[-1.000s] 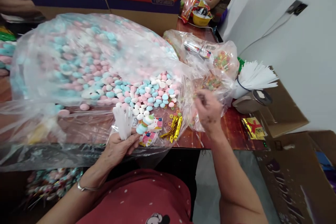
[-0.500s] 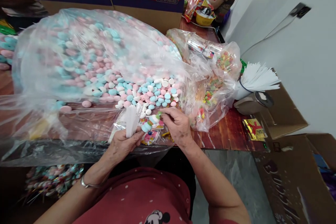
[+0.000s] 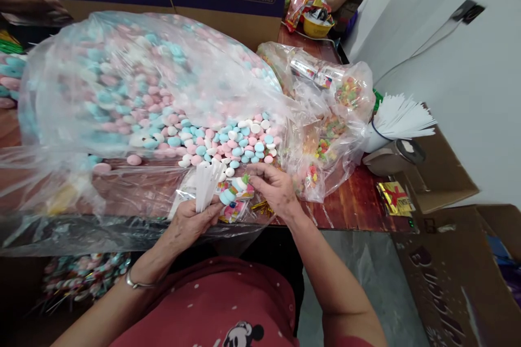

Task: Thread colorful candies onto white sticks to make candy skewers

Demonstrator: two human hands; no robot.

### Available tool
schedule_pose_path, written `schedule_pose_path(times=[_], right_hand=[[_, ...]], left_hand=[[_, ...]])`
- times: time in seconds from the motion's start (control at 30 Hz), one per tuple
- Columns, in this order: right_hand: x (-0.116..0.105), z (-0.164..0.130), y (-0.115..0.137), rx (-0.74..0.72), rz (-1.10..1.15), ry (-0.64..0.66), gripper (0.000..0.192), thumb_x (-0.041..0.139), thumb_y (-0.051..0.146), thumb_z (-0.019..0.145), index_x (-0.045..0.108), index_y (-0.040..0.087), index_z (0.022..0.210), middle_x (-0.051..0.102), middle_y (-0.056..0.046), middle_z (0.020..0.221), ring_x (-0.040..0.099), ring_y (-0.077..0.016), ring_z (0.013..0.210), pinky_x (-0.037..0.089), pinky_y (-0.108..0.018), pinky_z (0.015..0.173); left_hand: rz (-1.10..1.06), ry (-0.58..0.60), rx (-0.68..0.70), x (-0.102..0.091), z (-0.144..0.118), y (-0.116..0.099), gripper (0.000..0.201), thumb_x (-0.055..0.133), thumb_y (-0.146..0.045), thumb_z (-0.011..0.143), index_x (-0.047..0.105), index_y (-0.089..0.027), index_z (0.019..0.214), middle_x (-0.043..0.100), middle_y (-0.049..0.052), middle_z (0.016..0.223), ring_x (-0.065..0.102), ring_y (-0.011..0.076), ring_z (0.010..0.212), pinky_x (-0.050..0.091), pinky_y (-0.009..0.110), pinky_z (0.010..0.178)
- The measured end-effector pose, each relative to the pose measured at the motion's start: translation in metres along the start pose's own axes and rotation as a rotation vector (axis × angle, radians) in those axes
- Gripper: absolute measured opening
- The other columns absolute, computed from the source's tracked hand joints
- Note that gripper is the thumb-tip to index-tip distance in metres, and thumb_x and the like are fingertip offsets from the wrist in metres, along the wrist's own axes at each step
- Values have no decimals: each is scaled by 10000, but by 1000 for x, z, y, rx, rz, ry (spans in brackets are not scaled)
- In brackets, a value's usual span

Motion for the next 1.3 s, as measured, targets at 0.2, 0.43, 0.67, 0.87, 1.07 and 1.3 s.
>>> schedule_pose_path(times=[0.2, 0.43, 0.67, 0.87, 1.07, 1.3], right_hand=[[-4, 6, -4, 87, 117, 208, 130, 722, 302, 747, 744, 207, 833, 657, 14, 750, 581, -99, 623, 480, -227, 574], [1, 2, 3, -2, 2, 286, 104, 708, 283, 753, 742, 202, 808, 688, -10, 750, 639, -121, 671, 537, -236, 604], [16, -2, 4, 59, 53, 335, 132, 694, 309, 776, 721, 202, 848, 661, 12, 733, 632, -100, 575, 526, -225, 548], [-22, 38, 18, -45, -262, -14, 287, 522, 355, 879, 647, 195, 1083, 681, -14, 806, 621, -145, 665, 509, -282, 602], [-27, 69, 0, -35, -1194, 87, 152, 512, 200, 845, 638, 167, 923, 677, -108, 954, 598, -219, 830, 434, -305, 716], [-1, 42, 1, -38, -1293, 217, 192, 459, 181, 874, 613, 183, 987, 679, -111, 997, 605, -220, 825, 395, -294, 673]], left_hand=[[30, 51, 54, 0, 0, -6, 343, 581, -388, 815, 539, -169, 554, 463, -28, 503, 356, 91, 482, 277, 221, 466], [71, 48, 101, 0, 1, -11, 346, 560, -376, 808, 521, -171, 533, 443, -30, 496, 372, 101, 499, 294, 234, 499], [19, 19, 37, -1, 0, -13, 373, 597, -440, 774, 533, -174, 521, 461, -22, 476, 363, 89, 438, 269, 219, 425], [-109, -45, -55, -1, -3, -10, 406, 662, -526, 700, 559, -160, 558, 555, 4, 526, 433, 80, 385, 302, 209, 378], [-96, -80, -27, -3, -1, -5, 410, 644, -508, 759, 563, -157, 563, 541, -10, 491, 413, 66, 365, 281, 199, 362], [-117, -64, -31, -3, 0, 0, 399, 638, -502, 781, 566, -156, 596, 553, -14, 501, 411, 63, 363, 274, 197, 362]])
Point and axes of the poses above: each hand's wrist, its own z-axis towards the middle knuckle, its own x-axis out of the palm, y = z × x, the point moved 5 cm from there along z, towards the middle knuckle
